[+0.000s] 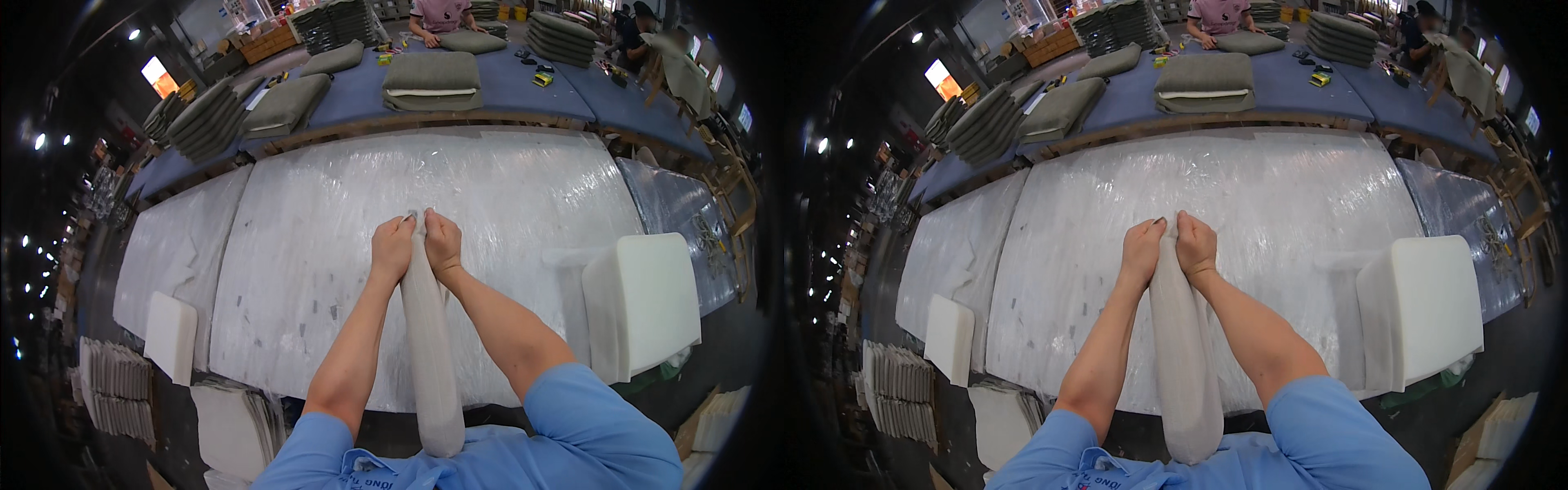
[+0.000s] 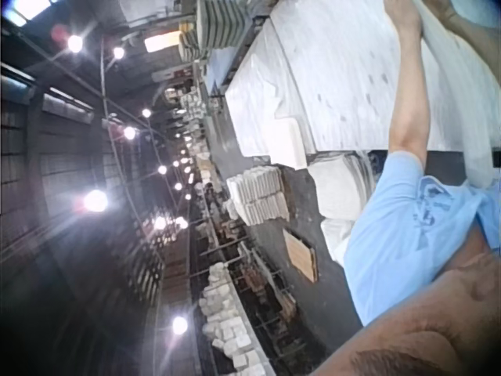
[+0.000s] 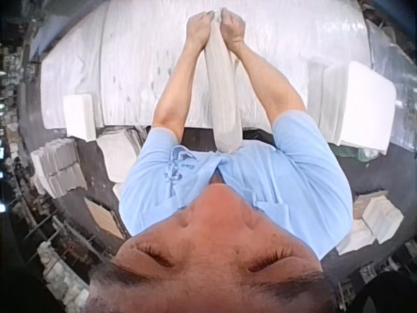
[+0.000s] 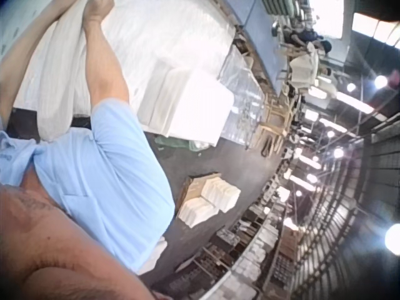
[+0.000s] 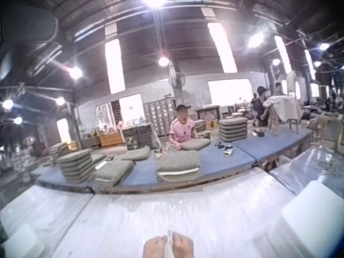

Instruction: The person inserts a rectangular foam cushion into a light gray fabric cover, then repeatedly folds, rolls, and tucks the cover to enclose the foam. The person works at a table in a workshop, handling the cushion and cover by hand.

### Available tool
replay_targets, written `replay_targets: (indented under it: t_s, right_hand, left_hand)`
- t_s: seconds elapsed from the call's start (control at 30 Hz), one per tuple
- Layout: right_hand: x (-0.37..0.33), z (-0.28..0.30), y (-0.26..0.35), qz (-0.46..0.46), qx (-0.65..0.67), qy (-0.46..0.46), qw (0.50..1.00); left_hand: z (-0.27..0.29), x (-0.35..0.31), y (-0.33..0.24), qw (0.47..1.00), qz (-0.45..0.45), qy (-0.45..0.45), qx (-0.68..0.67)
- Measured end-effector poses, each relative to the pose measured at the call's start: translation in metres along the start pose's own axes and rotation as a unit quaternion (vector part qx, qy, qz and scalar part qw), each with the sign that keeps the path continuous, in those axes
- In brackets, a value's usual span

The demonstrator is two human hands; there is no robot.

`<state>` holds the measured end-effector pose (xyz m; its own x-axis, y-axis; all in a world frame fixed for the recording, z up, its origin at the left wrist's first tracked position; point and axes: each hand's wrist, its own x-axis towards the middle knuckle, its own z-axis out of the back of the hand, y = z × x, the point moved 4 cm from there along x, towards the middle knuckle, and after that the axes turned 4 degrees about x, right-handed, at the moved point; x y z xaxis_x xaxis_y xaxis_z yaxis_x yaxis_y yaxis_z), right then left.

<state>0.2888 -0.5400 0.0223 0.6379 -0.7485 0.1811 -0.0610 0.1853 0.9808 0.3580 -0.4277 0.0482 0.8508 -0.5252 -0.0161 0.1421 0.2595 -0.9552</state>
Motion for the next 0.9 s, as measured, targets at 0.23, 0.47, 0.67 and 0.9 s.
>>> replay_targets:
  t_s: [0.23, 0.47, 0.67, 0.9]
  right_hand:
    - [-0.021, 0.003, -0.007, -0.005, 0.146, 0.024, 0.989]
    - [-0.024, 0.007, 0.017, -0.049, 0.030, 0.011, 0.998]
    - [-0.018, 0.009, -0.001, -0.017, -0.003, -0.018, 1.000]
    - [-0.009, 0.004, -0.023, -0.014, -0.001, 0.000, 1.000]
  left_hand:
    - [0.006, -0.027, -0.009, 0.984, 0.062, 0.037, -0.162]
    - [0.015, -0.023, -0.003, 0.986, 0.058, 0.069, -0.140]
    - [-0.006, -0.010, -0.008, 0.982, 0.073, 0.103, -0.142]
    - [-0.009, 0.000, -0.015, 0.991, 0.079, 0.101, -0.039]
